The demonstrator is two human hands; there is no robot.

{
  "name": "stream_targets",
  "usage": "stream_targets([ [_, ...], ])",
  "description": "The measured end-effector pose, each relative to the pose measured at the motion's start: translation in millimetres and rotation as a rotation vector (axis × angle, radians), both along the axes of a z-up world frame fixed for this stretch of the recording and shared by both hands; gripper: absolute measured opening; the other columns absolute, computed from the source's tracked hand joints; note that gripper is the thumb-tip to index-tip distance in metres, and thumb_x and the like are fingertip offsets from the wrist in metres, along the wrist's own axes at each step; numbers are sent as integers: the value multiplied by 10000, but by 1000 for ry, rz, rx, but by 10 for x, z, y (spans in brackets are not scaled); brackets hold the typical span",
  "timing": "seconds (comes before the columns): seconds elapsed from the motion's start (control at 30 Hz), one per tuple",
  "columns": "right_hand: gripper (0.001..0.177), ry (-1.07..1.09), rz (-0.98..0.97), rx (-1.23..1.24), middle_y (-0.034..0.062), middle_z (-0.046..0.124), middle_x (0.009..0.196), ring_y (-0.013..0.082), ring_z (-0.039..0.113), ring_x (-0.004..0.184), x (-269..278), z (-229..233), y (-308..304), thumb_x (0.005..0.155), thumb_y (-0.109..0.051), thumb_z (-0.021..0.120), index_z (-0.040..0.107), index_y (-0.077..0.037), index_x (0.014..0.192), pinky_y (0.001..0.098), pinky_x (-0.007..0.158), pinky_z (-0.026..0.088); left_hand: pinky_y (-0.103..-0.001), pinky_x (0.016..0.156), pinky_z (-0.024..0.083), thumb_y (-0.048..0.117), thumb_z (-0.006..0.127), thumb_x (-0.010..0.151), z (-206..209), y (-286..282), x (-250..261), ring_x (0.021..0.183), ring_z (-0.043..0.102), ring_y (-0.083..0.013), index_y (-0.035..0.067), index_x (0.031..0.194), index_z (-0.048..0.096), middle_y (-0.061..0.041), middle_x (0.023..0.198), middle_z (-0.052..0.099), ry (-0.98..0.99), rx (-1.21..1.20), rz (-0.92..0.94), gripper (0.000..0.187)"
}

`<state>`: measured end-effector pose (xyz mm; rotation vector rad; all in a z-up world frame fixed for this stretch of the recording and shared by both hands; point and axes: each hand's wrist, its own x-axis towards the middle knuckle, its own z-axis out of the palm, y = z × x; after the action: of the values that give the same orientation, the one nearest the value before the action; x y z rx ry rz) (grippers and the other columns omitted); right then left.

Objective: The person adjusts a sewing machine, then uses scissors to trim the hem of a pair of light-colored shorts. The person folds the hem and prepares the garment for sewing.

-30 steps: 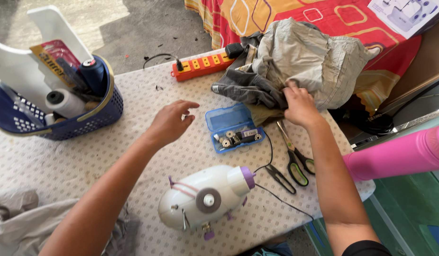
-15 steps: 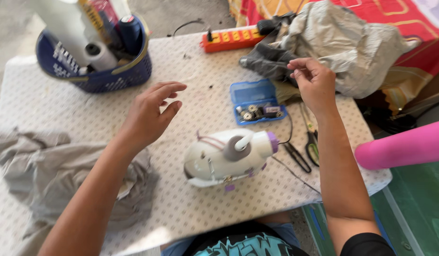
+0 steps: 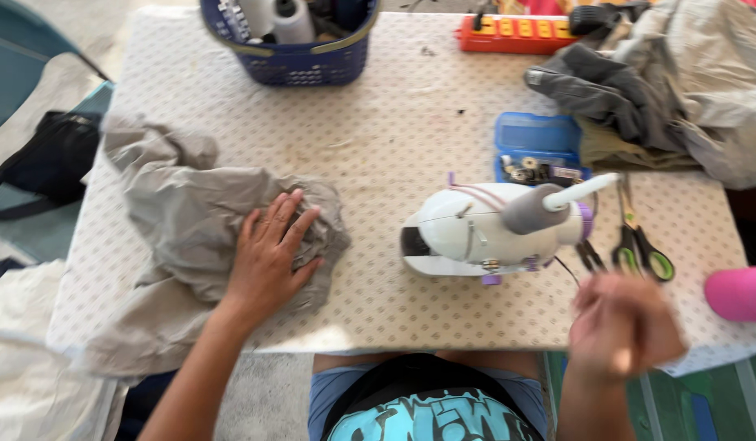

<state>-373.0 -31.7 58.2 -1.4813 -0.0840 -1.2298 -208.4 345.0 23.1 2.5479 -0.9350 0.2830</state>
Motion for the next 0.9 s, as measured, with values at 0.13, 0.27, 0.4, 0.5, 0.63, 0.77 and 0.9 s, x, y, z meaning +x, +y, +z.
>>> stream_targets([
  [0.13,159,94,293,-522,157,683,829,241,700,733,-179,53,542,790,68,587,595,-58,886,368,627,601,-543,1191,350,328,679,989,-272,1,-136,1461,473,-337,104,1072,548,-153,1526,547,-89,-207,126,273],
  [0.27,365,483,613,-878,167,706,1207,297,756,1016,176,-63,1006,903,2,658,670,-29,1267,353,802,612,-402,982,528,238,676,1025,-330,23,-200,1181,676,-258,82,1039,502,-106,1347,697,-64,-497,184,234],
  [0.4,830,490,454,-908,265,349,1592,436,408,1448,620,-254,1410,886,-92,731,266,-77,1573,535,1153,423,-272,753,569,193,670,1061,-234,214,-325,899,686,-113,82,1096,501,-87,1157,744,248,-1013,233,205],
  [0.5,1048,618,602,-688,264,181,1675,406,301,1515,956,-356,1576,831,-106,741,56,-115,1623,524,1172,393,-273,749,561,145,670,1100,-127,495,-339,898,654,-127,68,1129,520,-93,1063,706,397,-1582,144,171],
  [0.63,1236,636,760,-569,313,181,1602,460,226,1461,1343,-628,1841,715,-167,915,51,-65,1594,553,1143,282,-296,788,565,185,675,1098,-4,868,66,929,652,-147,59,1176,543,-108,1104,695,660,-1874,131,199],
  [0.77,678,977,1319,92,229,680,1328,329,634,1286,1605,-1043,2121,876,-178,827,494,-61,1454,474,1135,509,-319,828,568,224,681,1096,43,1221,485,960,650,-166,49,1222,565,-124,1145,685,822,-1862,163,245],
  [0.9,312,654,1607,736,184,709,1206,295,679,1166,1643,-1063,1990,990,-180,775,652,20,1196,498,1064,531,-342,868,572,264,686,1094,164,1774,734,992,648,-186,40,1269,587,-140,1186,674,797,-1770,214,301],
])
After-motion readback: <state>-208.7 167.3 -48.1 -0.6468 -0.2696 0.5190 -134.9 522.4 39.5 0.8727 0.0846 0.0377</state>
